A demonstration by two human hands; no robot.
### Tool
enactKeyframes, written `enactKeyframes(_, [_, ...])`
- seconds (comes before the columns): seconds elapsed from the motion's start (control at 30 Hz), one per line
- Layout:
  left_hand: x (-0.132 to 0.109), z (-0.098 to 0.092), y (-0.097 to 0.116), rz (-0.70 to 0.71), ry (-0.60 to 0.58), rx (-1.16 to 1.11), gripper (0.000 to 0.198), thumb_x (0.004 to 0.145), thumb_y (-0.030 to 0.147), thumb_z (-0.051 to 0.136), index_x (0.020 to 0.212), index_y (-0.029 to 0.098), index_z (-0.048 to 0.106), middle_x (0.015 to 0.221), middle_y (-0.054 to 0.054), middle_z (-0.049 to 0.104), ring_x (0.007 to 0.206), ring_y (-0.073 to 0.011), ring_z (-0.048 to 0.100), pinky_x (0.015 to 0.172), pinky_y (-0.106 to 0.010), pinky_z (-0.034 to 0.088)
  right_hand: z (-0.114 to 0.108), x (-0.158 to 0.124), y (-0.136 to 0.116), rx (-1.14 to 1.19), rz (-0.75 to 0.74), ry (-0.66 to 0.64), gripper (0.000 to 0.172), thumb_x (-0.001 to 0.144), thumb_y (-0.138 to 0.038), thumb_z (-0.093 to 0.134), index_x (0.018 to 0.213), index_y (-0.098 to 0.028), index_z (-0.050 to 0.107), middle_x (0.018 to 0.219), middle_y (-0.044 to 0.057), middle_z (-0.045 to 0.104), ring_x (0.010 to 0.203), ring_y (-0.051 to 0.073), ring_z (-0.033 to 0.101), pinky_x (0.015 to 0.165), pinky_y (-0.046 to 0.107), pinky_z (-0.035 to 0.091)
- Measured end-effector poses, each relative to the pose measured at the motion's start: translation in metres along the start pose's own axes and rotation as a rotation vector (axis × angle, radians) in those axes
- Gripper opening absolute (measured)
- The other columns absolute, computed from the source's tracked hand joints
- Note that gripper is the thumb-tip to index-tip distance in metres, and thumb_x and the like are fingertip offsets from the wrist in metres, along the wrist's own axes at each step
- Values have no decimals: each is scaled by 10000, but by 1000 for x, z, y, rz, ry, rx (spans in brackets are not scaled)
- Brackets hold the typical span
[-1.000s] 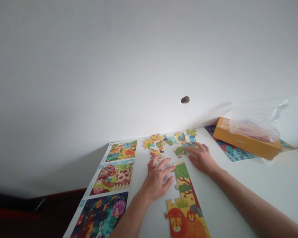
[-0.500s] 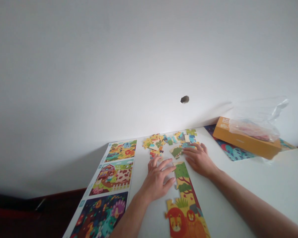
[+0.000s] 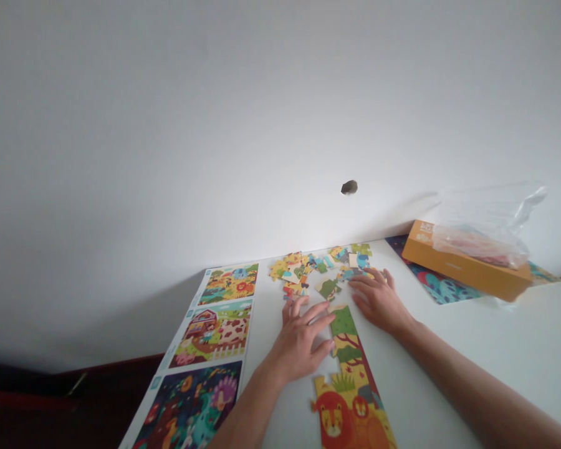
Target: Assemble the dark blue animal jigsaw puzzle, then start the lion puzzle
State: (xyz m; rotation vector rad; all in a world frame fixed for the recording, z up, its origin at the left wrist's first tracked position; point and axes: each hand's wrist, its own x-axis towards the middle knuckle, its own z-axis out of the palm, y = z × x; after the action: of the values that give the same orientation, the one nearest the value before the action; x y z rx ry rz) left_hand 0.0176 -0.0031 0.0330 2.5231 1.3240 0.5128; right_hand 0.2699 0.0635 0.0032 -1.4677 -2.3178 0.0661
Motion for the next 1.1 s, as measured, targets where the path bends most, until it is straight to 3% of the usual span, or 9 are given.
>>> enactKeyframes(0.13, [0, 0, -1, 6, 0, -22, 453, 869, 363, 629, 1321, 357, 595, 1422, -7, 553, 1342, -343, 370, 1142, -601, 223, -5, 0, -4, 23, -23, 38, 322, 941, -271, 460, 1191, -270, 663, 1253, 69, 668, 1283, 328, 439, 1107, 616, 209])
enactKeyframes(0.23, [1, 0, -2, 8, -10, -22, 463, 869, 367, 626, 1330, 363, 582, 1421, 1, 555, 1345, -341, 368, 1140, -604, 227, -9, -1, -12, 63, -157, -21, 374, 993, -330, 406, 1315, -294, 591, 1379, 40, 595, 1397, 332, 328, 1128, 590, 214])
enactKeyframes(0.33, [1, 0, -2, 21, -2, 0, 498, 864, 378, 631, 1356, 370, 556, 1412, -4, 563, 1350, -340, 371, 1141, -595, 236, -11, -3, -22, 90, -236, -128, 420, 1009, -439, 377, 1398, -344, 505, 1464, 18, 515, 1457, 360, 230, 1128, 678, 131])
enactKeyframes(0.53, [0, 3, -2, 18, 35, 16, 428, 865, 387, 636, 1292, 371, 608, 1389, 3, 575, 1325, -328, 395, 1132, -567, 267, -4, -4, -20, 35, -107, -134, 462, 1016, -487, 322, 1426, -343, 479, 1518, 17, 444, 1472, 408, 155, 1094, 765, 69])
enactKeyframes(0.63, [2, 8, -6, -87, 144, 68, 334, 894, 345, 594, 1222, 332, 654, 1373, -15, 576, 1308, -317, 402, 1118, -555, 285, -1, -3, -15, 22, -81, -132, 464, 1016, -496, 317, 1427, -355, 477, 1537, 0, 413, 1469, 414, 158, 1098, 765, 60])
enactKeyframes(0.8, [6, 16, -20, -387, 368, 229, 294, 899, 277, 565, 1167, 284, 687, 1335, -85, 570, 1227, -329, 454, 1025, -550, 362, -5, 0, -13, 38, -142, -115, 410, 1007, -484, 368, 1375, -402, 529, 1567, -6, 360, 1469, 406, 174, 1088, 762, 119])
enactKeyframes(0.93, [7, 20, -25, -430, 380, 271, 309, 874, 284, 599, 1170, 297, 686, 1341, -94, 554, 1217, -345, 446, 995, -553, 373, -6, 2, -13, 50, -181, -113, 355, 997, -484, 407, 1287, -435, 604, 1569, -20, 356, 1473, 402, 167, 1090, 753, 122])
enactKeyframes(1.1, [8, 21, -24, -460, 405, 297, 325, 870, 285, 605, 1187, 302, 676, 1362, -107, 522, 1226, -351, 436, 988, -546, 375, -3, 3, -11, 47, -112, -114, 397, 1009, -485, 365, 1346, -412, 560, 1592, 17, 309, 1475, 412, 147, 1086, 754, 140])
